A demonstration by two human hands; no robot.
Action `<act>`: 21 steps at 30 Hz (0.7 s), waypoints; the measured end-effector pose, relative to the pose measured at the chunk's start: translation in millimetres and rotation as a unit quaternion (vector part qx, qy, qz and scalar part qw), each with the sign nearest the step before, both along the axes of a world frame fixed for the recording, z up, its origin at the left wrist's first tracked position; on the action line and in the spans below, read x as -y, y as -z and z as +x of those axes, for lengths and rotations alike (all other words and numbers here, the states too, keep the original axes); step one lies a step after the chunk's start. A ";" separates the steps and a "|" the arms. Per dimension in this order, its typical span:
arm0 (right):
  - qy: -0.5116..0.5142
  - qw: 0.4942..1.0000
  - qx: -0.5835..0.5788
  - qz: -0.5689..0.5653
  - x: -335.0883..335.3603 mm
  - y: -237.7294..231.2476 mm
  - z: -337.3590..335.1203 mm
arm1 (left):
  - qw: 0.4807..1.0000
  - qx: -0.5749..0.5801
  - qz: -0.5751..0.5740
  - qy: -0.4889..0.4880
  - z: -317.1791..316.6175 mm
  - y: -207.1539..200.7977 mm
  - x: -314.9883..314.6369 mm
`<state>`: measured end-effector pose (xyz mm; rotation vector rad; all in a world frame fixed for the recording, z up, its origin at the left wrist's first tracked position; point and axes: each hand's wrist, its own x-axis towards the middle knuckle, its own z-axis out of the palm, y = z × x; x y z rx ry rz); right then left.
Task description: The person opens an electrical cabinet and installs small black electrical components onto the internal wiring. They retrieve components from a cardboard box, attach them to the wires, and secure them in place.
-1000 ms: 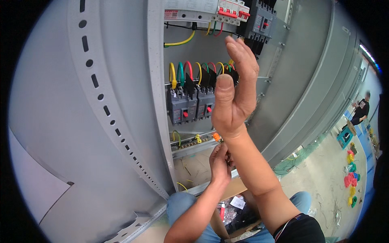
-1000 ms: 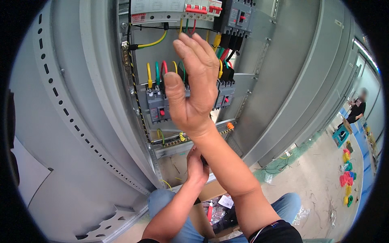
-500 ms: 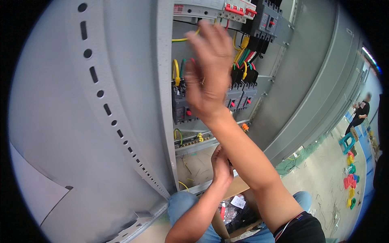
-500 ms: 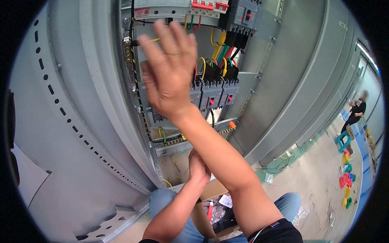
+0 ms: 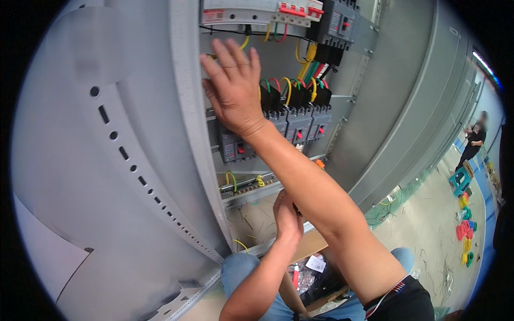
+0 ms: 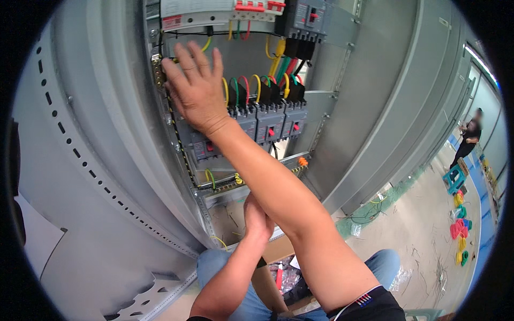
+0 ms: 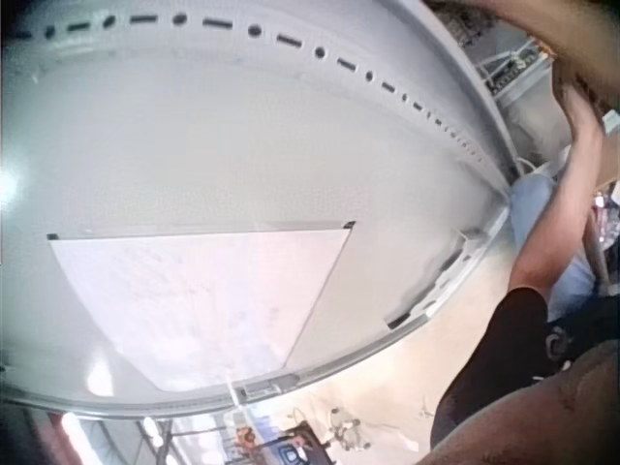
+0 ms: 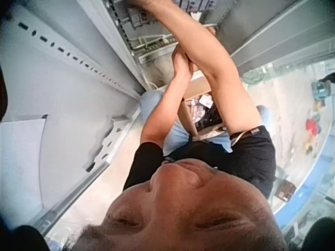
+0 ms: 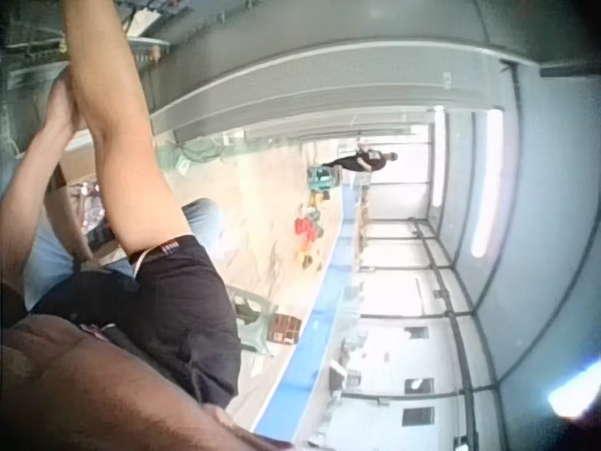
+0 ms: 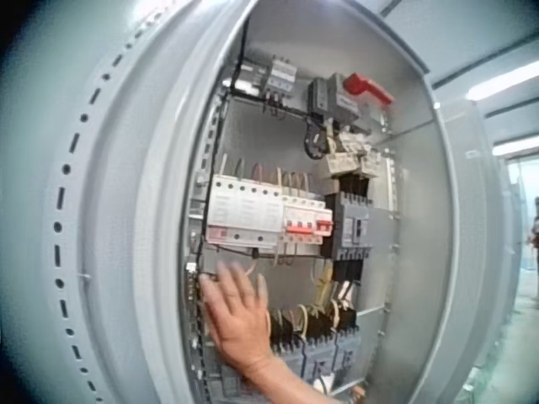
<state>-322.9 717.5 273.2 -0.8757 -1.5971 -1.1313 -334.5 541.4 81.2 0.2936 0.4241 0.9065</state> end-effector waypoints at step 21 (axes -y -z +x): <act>-0.180 0.749 -0.354 -0.531 236.9 139.7 123.4 | 0.979 -0.049 0.136 0.143 -15.9 -10.4 -14.6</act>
